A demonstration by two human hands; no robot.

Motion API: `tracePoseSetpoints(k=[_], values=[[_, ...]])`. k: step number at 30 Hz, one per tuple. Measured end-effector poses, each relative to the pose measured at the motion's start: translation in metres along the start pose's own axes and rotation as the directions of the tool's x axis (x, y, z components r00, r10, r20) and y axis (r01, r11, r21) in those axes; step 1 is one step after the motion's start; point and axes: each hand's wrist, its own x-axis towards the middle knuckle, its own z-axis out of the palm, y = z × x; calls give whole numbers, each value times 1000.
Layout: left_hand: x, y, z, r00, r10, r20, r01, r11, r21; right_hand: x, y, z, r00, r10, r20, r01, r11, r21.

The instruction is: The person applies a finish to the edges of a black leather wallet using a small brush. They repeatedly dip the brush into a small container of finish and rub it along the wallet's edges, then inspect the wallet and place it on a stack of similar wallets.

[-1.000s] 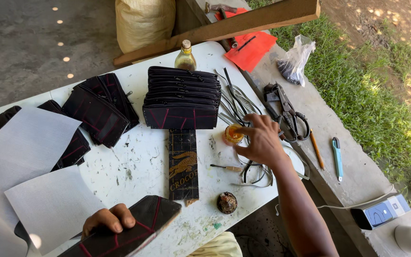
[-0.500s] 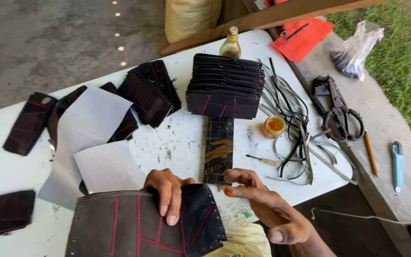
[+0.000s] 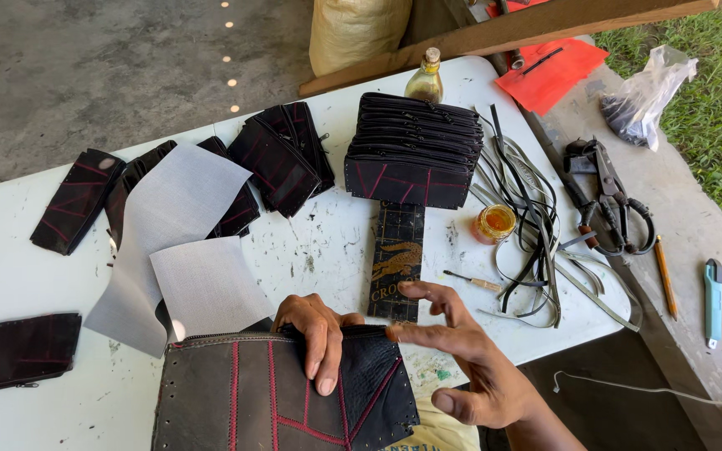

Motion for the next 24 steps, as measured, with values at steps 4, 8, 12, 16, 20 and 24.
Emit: tracePoseSetpoints(k=[4, 8, 12, 16, 20, 24], values=[[2, -5, -3, 998, 66, 20, -66, 998, -18, 3, -1, -2, 991, -118, -64, 114, 992, -60], [2, 0, -5, 999, 36, 15, -36, 999, -13, 1, -5, -3, 996, -88, -6, 85, 972, -219], [0, 19, -12, 984, -159, 82, 157, 987, 32, -4, -15, -6, 974, -216, 71, 227, 928, -294], [0, 10, -8, 999, -2, 34, 2, 1000, -21, -6, -17, -5, 981, -193, 22, 189, 919, -346], [-8, 24, -19, 978, -179, 104, 175, 984, 46, -4, -21, -4, 980, -191, 58, 197, 875, -442], [-13, 28, -24, 987, -102, 122, 97, 994, 50, -27, -24, -5, 976, -213, 38, 215, 939, -269]])
